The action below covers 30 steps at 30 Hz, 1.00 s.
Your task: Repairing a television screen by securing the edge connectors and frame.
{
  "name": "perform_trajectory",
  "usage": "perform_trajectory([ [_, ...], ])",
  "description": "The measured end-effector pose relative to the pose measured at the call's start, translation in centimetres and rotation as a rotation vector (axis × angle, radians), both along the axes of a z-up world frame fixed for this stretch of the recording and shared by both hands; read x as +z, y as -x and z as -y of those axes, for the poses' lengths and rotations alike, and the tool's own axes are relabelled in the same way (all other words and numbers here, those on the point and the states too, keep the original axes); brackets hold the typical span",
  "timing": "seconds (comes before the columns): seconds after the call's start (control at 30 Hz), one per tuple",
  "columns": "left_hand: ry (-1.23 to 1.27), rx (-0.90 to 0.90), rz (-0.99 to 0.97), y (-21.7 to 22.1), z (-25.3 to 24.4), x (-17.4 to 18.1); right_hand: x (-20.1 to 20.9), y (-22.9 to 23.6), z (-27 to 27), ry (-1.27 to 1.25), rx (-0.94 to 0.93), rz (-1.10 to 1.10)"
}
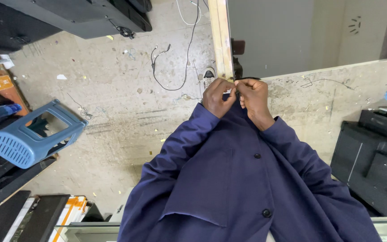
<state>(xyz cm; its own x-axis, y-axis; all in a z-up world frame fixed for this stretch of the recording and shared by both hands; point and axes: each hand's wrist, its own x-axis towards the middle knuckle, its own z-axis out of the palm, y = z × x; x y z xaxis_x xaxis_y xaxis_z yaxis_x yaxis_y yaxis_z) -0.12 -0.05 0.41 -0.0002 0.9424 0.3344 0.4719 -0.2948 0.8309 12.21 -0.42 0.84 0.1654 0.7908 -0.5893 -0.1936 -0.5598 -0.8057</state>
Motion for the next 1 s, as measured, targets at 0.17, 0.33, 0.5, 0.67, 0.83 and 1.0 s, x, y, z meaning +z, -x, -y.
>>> perform_trajectory([
  [0.17, 0.257, 0.097, 0.176, 0.2, 0.1, -0.4, 1.0, -0.2, 0.1, -0.036, 0.008, -0.014],
  [0.33, 0.565, 0.159, 0.17, 0.0, -0.5, -1.2, 1.0, -0.4, 0.2, -0.093, 0.004, -0.081],
  [0.5, 0.642, 0.123, 0.105, 0.1, -1.2, -1.3, 0.8, -0.6, 0.3, -0.154, 0.058, -0.049],
  [0.67, 0.729, 0.106, 0.158, 0.1, -1.6, -1.4, 0.2, -0.7, 0.4, -0.211, 0.127, 0.017],
  [0.83, 0.841, 0.101, 0.229, 0.0, -1.3, -3.4, 1.8, -0.8, 0.1, -0.246, 0.192, 0.071],
  [1.0, 0.833, 0.126, 0.294, -0.3, -0.4, -6.1, 2.2, -1.3, -0.2, -0.234, 0.237, 0.097],
])
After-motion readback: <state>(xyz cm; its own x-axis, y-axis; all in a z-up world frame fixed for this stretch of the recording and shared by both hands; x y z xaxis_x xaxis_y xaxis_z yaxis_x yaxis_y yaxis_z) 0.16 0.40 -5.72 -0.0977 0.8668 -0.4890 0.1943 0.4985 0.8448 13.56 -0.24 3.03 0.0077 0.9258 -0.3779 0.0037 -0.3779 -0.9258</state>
